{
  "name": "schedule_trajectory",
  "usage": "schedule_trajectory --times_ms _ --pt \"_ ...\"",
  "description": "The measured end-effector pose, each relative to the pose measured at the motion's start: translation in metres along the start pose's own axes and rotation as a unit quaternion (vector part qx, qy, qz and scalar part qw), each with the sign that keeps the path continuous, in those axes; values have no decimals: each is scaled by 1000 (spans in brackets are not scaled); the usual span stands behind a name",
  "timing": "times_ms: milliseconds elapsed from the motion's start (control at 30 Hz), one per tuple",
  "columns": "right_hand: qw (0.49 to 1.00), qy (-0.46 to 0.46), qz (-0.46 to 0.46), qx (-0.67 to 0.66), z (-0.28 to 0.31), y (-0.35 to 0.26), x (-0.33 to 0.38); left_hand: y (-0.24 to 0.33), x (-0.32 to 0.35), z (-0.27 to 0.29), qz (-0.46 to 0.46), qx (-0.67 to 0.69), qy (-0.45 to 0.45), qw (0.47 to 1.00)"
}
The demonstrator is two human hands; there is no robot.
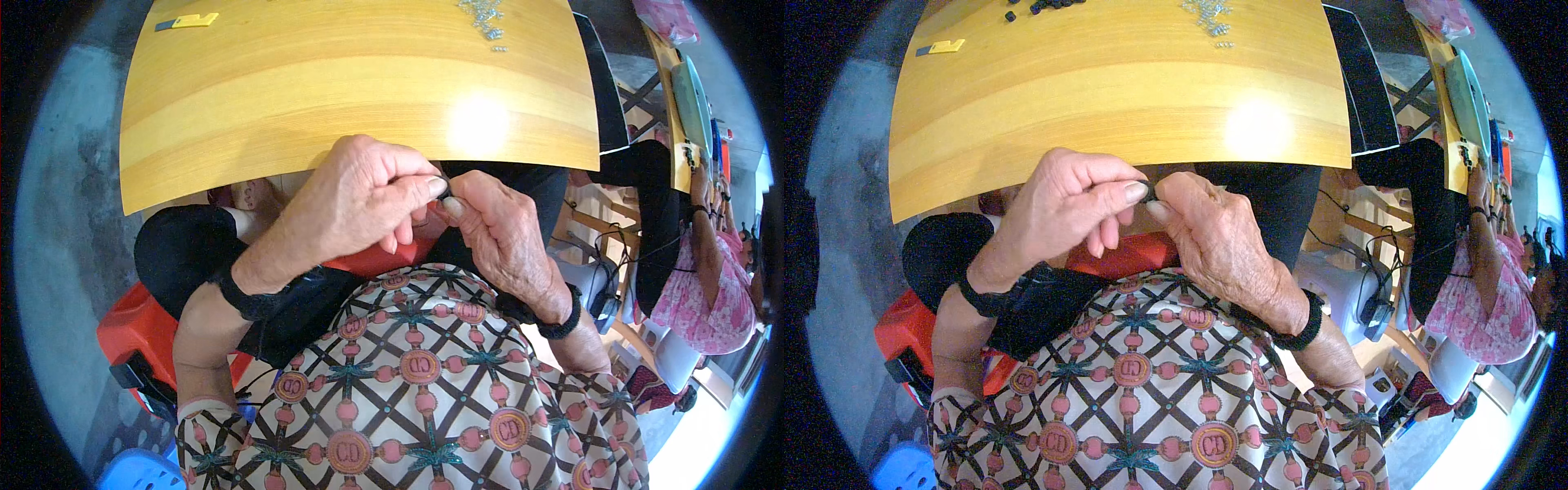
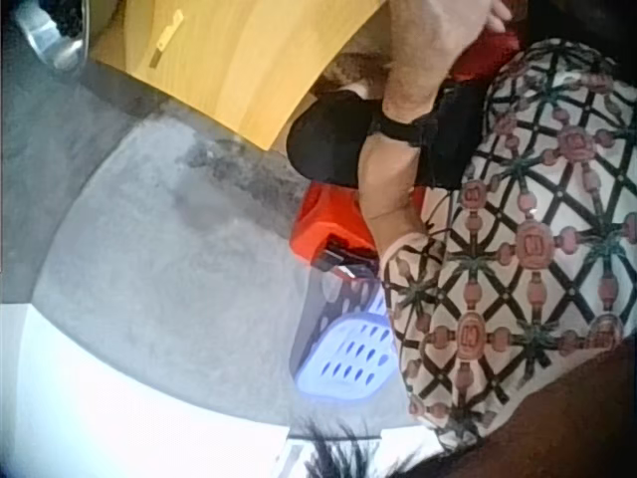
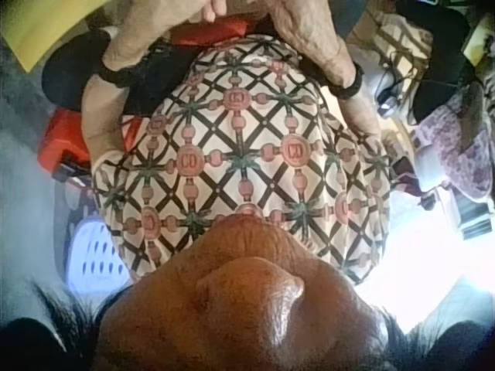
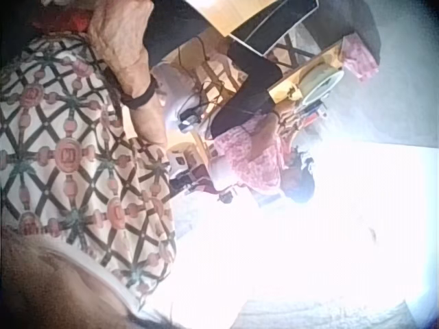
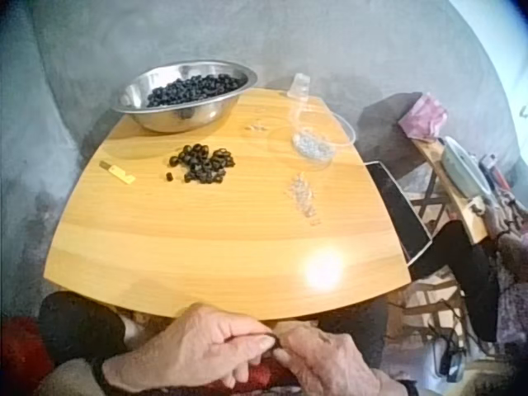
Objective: The person picks up a black plastic component and inserts a small silver bead into it by hand. After pressing the two pieces together, they place the assembled part on the table and repeat the process.
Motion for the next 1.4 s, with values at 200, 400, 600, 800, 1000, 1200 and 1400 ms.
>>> schedule_trajectory --times_ms 200,400,600,800,1000,1200,1400 --pt "996 39 81 -23 5 -2 2 5 2 4 61 98 -63 991" --pt "993 53 97 -29 10 -5 0 8 5 5 80 89 -92 989" --pt "993 25 110 -39 12 -7 -3 9 8 5 71 81 -119 987" --pt "983 -5 173 -58 16 1 -14 4 7 -3 86 113 -139 980" --pt "983 37 169 -55 15 4 -17 3 0 2 63 130 -119 982" --pt "985 76 152 -22 16 5 -13 0 -4 4 74 106 -120 984" --pt "983 63 168 -39 18 2 -16 0 -3 1 86 98 -120 984"
Point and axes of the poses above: each hand's wrist, its own x-axis away from the middle knuckle, its own z-axis out of the back of the hand, y = z × x, the point moved 3 cm from there along -x, towards the middle knuckle, and after that the axes turned 4 degrees about y, right-handed, at the moved point
